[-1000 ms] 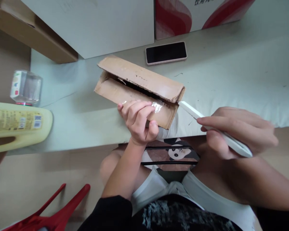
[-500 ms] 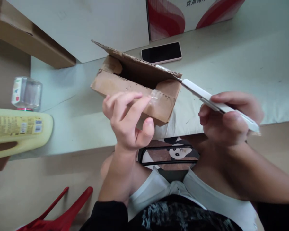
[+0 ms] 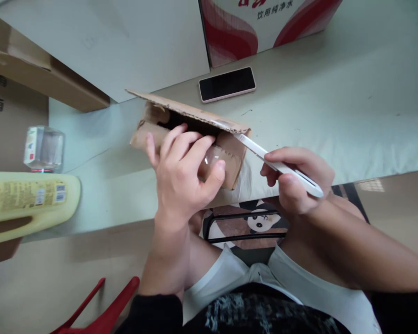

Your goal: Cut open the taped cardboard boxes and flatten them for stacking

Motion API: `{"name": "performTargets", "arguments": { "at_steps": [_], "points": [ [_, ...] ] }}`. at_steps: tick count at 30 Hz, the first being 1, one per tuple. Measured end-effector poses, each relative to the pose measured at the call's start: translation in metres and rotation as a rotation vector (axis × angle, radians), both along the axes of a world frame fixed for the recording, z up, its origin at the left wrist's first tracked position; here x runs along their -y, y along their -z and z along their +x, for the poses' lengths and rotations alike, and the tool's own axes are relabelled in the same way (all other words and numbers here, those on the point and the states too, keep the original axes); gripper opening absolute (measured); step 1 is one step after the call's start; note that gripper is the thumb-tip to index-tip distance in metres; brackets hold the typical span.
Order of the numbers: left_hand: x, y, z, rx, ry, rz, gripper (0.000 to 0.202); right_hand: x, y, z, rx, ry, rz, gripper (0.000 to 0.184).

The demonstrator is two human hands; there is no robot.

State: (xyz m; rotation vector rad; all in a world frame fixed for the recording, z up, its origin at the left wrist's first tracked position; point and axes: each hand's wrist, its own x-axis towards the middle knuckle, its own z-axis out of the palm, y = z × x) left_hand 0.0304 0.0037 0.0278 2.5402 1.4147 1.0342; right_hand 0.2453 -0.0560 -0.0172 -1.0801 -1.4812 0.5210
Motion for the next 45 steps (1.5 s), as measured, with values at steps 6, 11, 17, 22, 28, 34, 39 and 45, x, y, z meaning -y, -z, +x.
{"name": "performTargets", "arguments": {
  "at_steps": [6, 11, 17, 22, 28, 34, 39, 45],
  "points": [
    [-0.001, 0.005, -0.011, 0.118, 0.089, 0.130, 0.037, -0.003, -0.002, 0.000, -0.054, -0.009, 0.096, 0.026],
    [0.000, 0.011, -0.016, 0.134, 0.080, 0.182, 0.016, -0.002, -0.005, 0.001, -0.038, -0.032, 0.099, 0.024],
    [-0.005, 0.012, -0.020, 0.154, 0.168, 0.227, 0.014, -0.003, -0.004, 0.001, -0.034, -0.027, 0.082, 0.022],
    [-0.002, 0.010, -0.022, 0.131, 0.138, 0.166, 0.013, -0.002, 0.002, 0.001, -0.027, -0.015, 0.076, 0.025],
    [0.000, 0.009, -0.020, 0.174, 0.115, 0.082, 0.018, -0.002, 0.004, 0.000, 0.000, -0.002, 0.061, 0.026],
    [0.000, 0.012, -0.020, 0.162, 0.120, 0.146, 0.017, -0.002, 0.004, -0.001, 0.005, 0.002, 0.043, 0.027],
    [0.004, 0.010, -0.016, 0.135, 0.052, 0.086, 0.022, -0.004, 0.001, -0.003, -0.019, -0.037, 0.099, 0.024],
    [0.007, 0.009, -0.013, 0.090, -0.009, 0.123, 0.021, -0.002, 0.004, -0.004, 0.007, -0.044, 0.107, 0.025]
  ]
}}
